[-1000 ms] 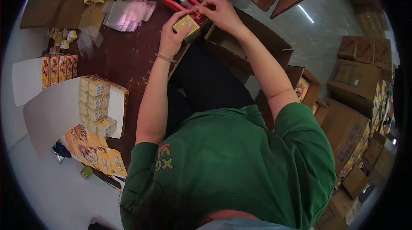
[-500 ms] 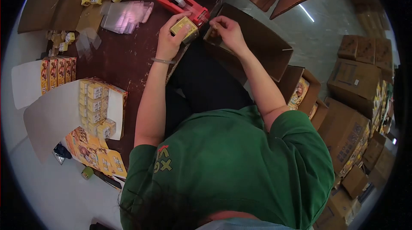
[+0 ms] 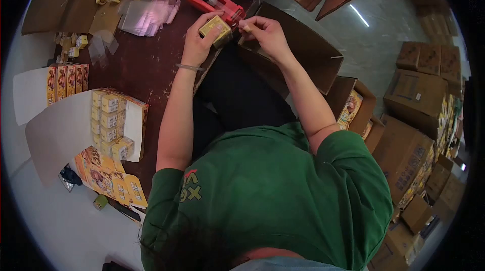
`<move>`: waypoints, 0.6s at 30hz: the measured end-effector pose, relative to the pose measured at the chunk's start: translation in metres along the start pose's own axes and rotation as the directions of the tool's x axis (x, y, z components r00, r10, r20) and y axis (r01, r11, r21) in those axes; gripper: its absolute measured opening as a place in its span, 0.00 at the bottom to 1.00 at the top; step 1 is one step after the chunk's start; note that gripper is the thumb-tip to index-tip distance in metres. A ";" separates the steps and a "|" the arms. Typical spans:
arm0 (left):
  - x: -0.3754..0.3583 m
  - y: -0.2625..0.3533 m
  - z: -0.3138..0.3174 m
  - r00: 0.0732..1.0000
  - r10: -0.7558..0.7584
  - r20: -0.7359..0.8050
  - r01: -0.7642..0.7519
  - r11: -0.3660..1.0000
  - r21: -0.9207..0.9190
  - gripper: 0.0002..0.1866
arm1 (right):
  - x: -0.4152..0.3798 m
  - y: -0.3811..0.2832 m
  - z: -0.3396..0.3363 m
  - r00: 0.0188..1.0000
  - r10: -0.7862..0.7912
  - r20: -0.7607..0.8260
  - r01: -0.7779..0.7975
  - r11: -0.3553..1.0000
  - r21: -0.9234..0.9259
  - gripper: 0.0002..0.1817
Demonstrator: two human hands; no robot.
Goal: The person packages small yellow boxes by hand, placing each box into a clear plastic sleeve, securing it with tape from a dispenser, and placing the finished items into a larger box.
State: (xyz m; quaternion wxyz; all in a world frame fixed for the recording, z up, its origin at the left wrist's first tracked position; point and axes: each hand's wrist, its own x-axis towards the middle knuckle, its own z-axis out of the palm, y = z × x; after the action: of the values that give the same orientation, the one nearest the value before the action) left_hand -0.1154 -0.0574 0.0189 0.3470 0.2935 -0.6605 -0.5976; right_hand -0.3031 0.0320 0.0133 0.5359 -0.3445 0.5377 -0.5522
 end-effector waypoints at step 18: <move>-0.020 -0.005 0.002 0.984 -0.064 -0.166 0.034 0.983 -0.178 0.18 | -0.040 0.004 0.044 0.981 -0.041 0.190 -0.022 0.948 0.317 0.09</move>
State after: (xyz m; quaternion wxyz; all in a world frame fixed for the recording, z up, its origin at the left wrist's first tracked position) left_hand -0.1059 -0.0409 0.0114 0.4117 0.3284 -0.5659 -0.6344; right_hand -0.2524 0.0612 0.0253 0.6317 -0.3084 0.3852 -0.5979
